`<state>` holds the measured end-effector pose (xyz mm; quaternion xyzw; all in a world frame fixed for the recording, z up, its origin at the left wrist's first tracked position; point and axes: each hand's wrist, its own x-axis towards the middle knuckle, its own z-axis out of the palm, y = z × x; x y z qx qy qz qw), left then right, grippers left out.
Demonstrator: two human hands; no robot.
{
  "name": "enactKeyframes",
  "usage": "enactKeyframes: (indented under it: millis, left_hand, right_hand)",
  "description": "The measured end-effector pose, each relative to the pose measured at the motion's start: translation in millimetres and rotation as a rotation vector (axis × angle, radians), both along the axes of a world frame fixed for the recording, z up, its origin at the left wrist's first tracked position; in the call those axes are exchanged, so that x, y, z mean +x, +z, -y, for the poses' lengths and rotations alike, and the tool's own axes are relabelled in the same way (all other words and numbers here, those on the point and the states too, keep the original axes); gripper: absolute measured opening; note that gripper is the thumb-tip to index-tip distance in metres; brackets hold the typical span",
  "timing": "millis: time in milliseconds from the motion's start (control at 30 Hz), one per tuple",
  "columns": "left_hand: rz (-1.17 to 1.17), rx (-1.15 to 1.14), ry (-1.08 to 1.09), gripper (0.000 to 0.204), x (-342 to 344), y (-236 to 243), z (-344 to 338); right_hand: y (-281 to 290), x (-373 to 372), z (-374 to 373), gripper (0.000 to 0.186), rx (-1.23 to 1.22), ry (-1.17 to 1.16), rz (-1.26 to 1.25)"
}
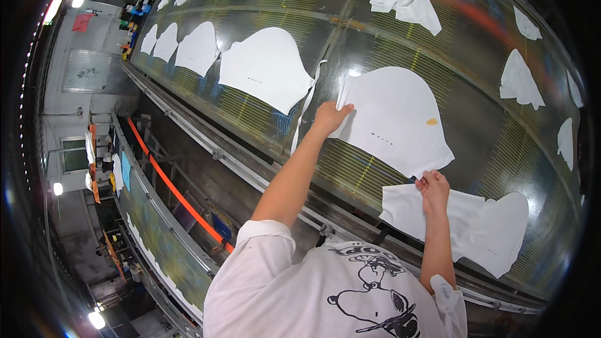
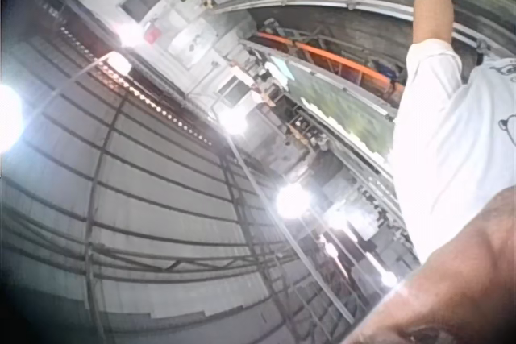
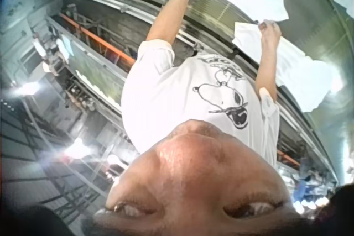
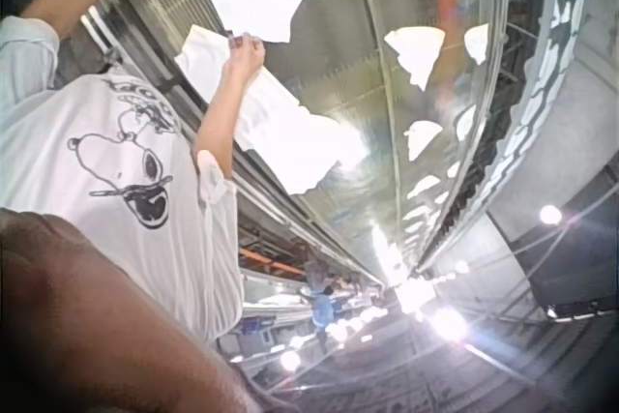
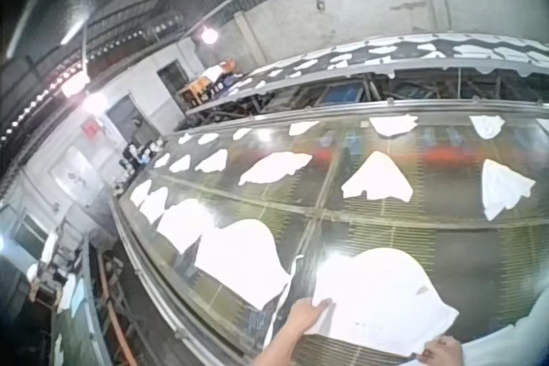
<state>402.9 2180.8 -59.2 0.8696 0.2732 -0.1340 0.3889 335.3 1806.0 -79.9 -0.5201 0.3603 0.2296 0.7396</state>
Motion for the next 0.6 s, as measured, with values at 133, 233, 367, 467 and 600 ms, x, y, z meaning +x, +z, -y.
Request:
enactKeyframes:
  millis: [133, 233, 367, 467, 600]
  left_hand:
    - [0.104, 0.104, -0.04, 0.049, -6, -41, -10]
    - [0.181, 0.2, -0.137, 0.044, -15, -80, -31]
    - [0.039, -0.129, 0.02, 0.036, -5, -91, -57]
    - [0.173, -0.44, 0.189, 0.046, 2, -78, -44]
    - [0.045, -0.941, 0.382, 0.05, 27, -34, 9]
  right_hand:
    - [-3, -11, -4, 0.005, 0.213, -0.069, 0.077]
    - [-11, -15, -14, 0.012, -0.03, 0.034, 0.053]
    - [-20, -6, -24, 0.009, 0.107, -0.135, -0.043]
    - [-21, -1, -35, 0.008, 0.201, -0.244, -0.056]
    - [-18, 5, -47, 0.01, 0.223, -0.218, -0.052]
